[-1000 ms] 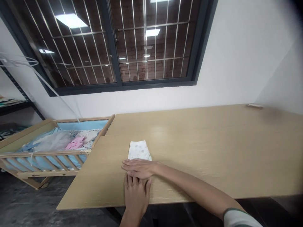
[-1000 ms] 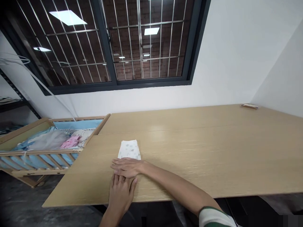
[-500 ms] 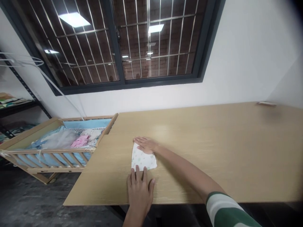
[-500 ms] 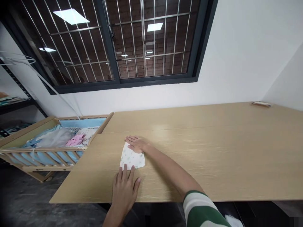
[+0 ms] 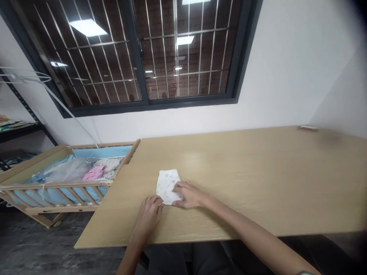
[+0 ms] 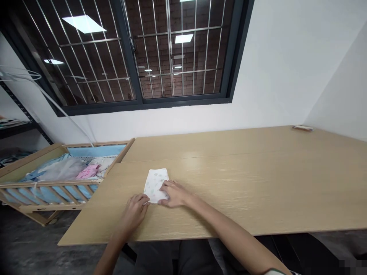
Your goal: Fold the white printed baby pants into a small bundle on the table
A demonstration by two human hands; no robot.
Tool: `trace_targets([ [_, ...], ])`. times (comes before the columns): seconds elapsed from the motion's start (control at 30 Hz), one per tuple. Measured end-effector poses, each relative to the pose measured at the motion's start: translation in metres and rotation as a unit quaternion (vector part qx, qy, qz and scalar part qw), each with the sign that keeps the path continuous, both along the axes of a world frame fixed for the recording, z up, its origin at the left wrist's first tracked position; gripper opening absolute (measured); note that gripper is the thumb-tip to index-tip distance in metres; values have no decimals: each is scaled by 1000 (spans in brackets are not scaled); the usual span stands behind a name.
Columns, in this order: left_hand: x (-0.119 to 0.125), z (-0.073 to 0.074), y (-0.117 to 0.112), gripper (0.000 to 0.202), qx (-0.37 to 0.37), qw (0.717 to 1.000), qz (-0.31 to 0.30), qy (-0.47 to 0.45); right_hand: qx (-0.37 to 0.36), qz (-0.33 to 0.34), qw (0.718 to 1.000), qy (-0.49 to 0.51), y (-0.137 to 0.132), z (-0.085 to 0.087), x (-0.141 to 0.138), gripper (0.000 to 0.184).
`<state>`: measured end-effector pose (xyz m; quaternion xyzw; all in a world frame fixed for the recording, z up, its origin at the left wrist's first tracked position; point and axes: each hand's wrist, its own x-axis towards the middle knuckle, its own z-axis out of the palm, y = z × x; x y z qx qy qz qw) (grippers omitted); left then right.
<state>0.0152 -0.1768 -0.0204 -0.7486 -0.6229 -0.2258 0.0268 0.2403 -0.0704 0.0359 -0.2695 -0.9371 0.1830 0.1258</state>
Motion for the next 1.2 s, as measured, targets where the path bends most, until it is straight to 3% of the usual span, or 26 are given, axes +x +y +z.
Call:
trace_targets([
  [0.1,3,0,1,31,5,1000,4,0,12,1,1000,-12,-23,-2,15,55],
  [0.23,5,4,-8,32,-13,997,-6,-73,26,-18,1000,4,-41,-5,22,32],
  [0.33,-2,11,-14,22,-44,991,-33,-121,-3,-59,998,35,-41,0,22,28],
  [0.47,-17,19,-2,21,-54,981,-16,-186,-38,-97,988,117,-21,8,18,24],
  [0.6,-18,23,32,25,-60,969,49,-236,-73,-160,968,181,12,1,7,23],
  [0.83,-5,28,93,21,-79,966,162,-184,-99,-281,930,215,66,-22,-14,31],
  [1.03,4,22,110,24,-75,971,196,-114,-130,-328,908,225,85,-41,-20,28],
  [1.1,7,19,110,27,-60,973,201,-101,-108,-334,907,234,83,-44,-21,30],
  [1.2,15,17,107,42,-16,975,201,-92,3,-308,919,246,73,-40,-23,37],
])
